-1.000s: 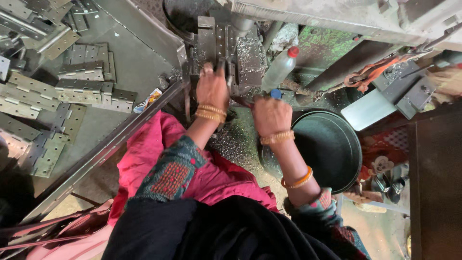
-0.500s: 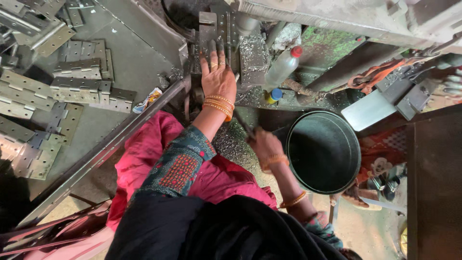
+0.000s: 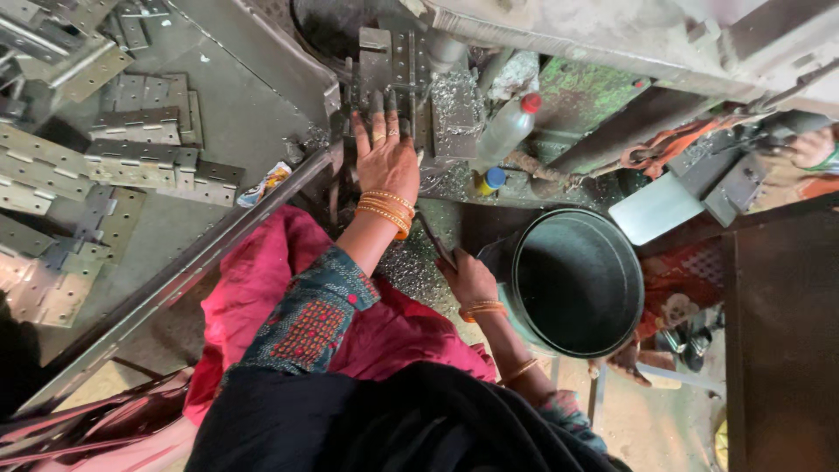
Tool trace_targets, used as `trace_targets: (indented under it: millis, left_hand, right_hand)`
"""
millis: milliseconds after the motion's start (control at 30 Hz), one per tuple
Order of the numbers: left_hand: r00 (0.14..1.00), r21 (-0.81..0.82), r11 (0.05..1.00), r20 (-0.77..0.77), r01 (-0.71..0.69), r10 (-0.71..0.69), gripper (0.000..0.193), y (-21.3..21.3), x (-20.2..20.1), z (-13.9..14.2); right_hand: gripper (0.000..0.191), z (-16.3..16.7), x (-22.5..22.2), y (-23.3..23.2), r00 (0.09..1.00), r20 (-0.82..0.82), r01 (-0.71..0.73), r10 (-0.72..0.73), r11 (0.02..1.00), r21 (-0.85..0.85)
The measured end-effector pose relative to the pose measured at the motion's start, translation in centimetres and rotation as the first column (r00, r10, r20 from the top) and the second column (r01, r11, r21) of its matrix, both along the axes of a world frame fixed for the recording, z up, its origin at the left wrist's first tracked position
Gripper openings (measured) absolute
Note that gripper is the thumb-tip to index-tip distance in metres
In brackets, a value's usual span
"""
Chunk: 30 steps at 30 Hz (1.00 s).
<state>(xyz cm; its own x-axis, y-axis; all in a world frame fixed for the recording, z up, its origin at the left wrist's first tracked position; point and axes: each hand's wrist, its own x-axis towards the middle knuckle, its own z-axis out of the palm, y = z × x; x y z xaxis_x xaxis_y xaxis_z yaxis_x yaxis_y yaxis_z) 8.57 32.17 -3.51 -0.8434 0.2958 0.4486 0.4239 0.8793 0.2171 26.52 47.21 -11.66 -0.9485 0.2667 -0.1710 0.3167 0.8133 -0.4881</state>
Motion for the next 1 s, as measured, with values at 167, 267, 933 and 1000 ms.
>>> trace_targets:
  millis: [167, 267, 933, 1000]
  left_hand:
    - [0.999, -0.140, 0.989, -0.016, -0.039, 0.037, 0.043, 0.6, -1.4, 0.6]
    - [0.996, -0.065, 0.996, -0.064, -0.062, 0.058, 0.048, 1.1, -1.7, 1.0]
    - [0.965, -0.236, 0.971, 0.245, -0.039, 0.098, 0.041, 1.6, -4.7, 3.4]
    - [0.969, -0.248, 0.965, 0.207, -0.083, 0.137, 0.041, 1.9, -5.1, 3.9]
  right_hand:
    - [0.048, 1.5, -1.8, 1.3, 0.995, 0.091, -0.057, 0.050, 0.995, 0.083]
    - [0.047, 1.8, -1.3, 0.6, 0.997, 0.070, -0.030, 0.027, 0.999, 0.045]
    - [0.043, 2.8, -2.2, 1.3, 0.988, 0.119, -0.096, 0.101, 0.994, -0.051]
    - [0.045, 2.4, -2.3, 2.0, 0.991, 0.120, -0.062, 0.056, 0.997, 0.054]
